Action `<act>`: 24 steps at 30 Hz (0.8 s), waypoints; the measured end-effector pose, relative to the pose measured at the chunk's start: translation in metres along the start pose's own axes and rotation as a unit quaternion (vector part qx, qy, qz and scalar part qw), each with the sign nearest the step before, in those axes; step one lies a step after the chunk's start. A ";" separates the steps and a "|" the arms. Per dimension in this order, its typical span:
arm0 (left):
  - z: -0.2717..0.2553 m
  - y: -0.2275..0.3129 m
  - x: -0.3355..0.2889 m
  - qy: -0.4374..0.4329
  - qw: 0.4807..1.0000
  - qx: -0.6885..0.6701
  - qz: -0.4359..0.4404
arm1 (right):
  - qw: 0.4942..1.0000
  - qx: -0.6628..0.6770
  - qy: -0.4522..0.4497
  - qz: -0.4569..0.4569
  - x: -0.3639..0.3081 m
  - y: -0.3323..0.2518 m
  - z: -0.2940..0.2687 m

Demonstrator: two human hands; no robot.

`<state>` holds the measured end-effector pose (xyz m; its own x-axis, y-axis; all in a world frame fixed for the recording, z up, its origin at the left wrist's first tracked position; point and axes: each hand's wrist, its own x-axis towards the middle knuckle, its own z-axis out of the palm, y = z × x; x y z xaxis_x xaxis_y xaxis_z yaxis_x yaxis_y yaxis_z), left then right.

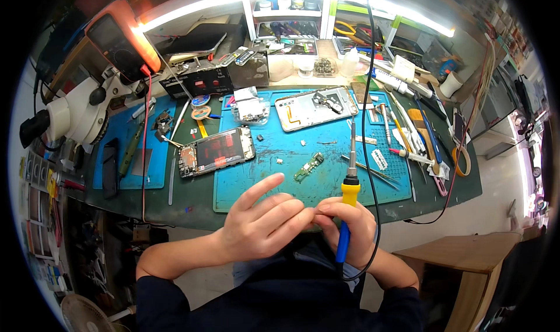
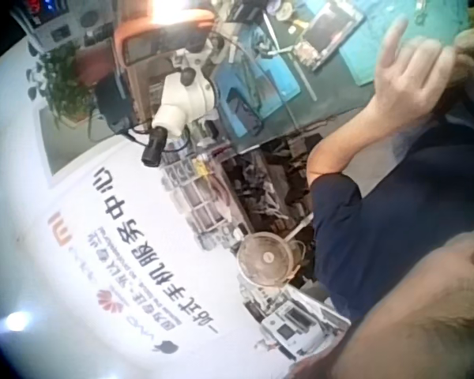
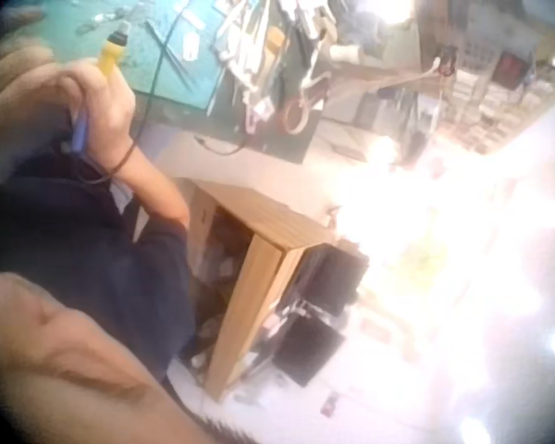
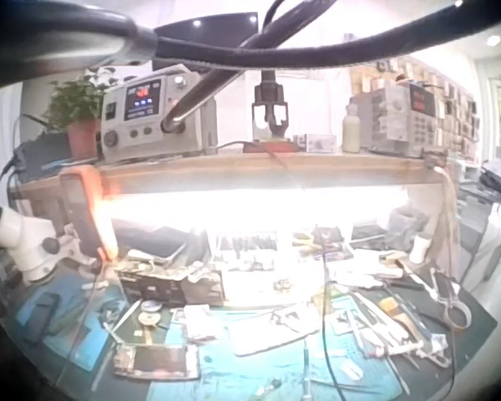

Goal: The person uses a hot air gun and soldering iron to work on a small circuit board, applying flux and soldering components. They retrieve a replacement part from a parts box and continue soldering the board.

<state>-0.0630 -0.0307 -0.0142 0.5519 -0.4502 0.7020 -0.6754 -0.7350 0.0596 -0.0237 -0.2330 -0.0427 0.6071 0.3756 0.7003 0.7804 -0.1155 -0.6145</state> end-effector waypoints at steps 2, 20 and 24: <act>-0.005 -0.012 0.004 -0.045 0.998 -0.020 0.028 | 1.000 0.010 -0.019 0.021 0.000 0.003 -0.005; 0.017 -0.076 0.018 -0.135 0.970 -0.147 -0.136 | 0.970 0.081 -0.084 0.214 0.008 0.035 -0.082; 0.023 -0.075 0.024 -0.130 0.975 -0.137 -0.118 | 0.944 0.171 -0.061 0.276 0.019 0.040 -0.075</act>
<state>0.0117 0.0020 -0.0179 0.7893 -0.4237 0.4444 -0.5997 -0.6871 0.4101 0.0308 -0.2997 -0.0266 0.8689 0.4501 0.2059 0.2444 -0.0284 -0.9693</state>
